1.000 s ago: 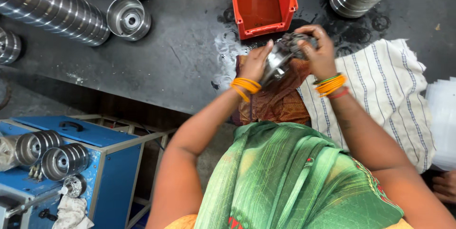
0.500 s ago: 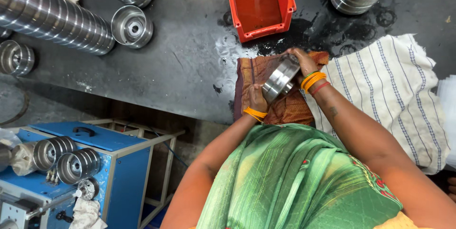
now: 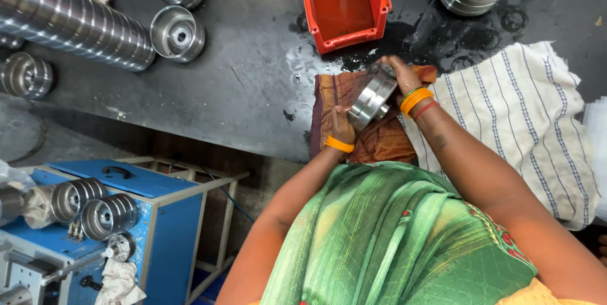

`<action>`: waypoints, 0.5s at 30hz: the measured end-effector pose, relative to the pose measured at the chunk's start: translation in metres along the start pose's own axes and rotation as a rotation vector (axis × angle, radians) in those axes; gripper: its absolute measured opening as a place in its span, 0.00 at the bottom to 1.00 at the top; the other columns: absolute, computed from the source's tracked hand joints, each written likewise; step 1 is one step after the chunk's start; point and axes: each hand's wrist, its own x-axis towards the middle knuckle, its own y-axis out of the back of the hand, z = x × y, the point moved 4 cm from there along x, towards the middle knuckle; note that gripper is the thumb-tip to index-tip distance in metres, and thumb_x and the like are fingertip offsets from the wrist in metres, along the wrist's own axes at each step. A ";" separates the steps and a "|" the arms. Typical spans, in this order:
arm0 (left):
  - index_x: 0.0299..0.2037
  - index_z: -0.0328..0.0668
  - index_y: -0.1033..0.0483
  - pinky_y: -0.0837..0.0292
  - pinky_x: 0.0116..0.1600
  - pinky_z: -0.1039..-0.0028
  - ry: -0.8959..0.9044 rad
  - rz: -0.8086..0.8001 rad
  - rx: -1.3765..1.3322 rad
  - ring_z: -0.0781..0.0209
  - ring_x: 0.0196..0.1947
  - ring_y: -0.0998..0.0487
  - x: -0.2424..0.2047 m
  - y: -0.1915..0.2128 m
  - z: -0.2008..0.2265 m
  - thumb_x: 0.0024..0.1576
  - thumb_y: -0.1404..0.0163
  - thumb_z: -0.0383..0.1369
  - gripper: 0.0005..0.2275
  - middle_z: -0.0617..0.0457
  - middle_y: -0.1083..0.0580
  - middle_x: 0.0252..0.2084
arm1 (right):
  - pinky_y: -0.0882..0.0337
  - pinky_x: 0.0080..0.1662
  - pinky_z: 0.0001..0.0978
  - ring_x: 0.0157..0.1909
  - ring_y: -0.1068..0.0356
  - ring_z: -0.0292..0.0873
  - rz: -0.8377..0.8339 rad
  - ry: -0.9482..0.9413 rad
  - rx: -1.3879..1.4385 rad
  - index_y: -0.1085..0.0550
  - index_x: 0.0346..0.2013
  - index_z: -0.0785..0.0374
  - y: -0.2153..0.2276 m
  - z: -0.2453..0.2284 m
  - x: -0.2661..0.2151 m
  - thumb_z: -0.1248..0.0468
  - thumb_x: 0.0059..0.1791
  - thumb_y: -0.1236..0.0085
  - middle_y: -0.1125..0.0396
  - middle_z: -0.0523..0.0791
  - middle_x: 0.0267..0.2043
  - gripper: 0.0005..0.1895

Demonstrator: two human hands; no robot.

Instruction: The person repeatedly picks up small metal cylindrical parts, rubs them with a cloth, and places them into a red container. The process is continuous and repetitive, with the person handling each part individually.

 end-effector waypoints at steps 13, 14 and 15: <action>0.35 0.32 0.18 0.33 0.33 0.75 0.476 -0.192 -0.343 0.66 0.27 0.26 0.077 0.008 0.082 0.63 0.49 0.42 0.17 0.54 0.23 0.27 | 0.31 0.56 0.39 0.49 0.31 0.40 0.048 0.419 -0.352 0.25 0.40 0.64 -0.002 -0.006 -0.011 0.50 0.55 0.46 0.29 0.45 0.45 0.18; 0.37 0.34 0.18 0.32 0.32 0.77 0.447 -0.190 -0.439 0.69 0.27 0.25 0.084 0.009 0.084 0.59 0.44 0.40 0.13 0.58 0.21 0.28 | 0.32 0.58 0.38 0.49 0.31 0.40 0.044 0.285 -0.153 0.25 0.41 0.64 0.010 0.004 0.004 0.50 0.55 0.46 0.28 0.45 0.45 0.19; 0.34 0.32 0.18 0.35 0.33 0.77 0.446 -0.136 -0.462 0.69 0.27 0.29 0.090 0.011 0.083 0.61 0.42 0.38 0.13 0.58 0.24 0.28 | 0.32 0.57 0.37 0.50 0.30 0.40 0.117 0.113 0.002 0.26 0.43 0.61 0.022 0.019 0.011 0.49 0.53 0.46 0.28 0.43 0.46 0.18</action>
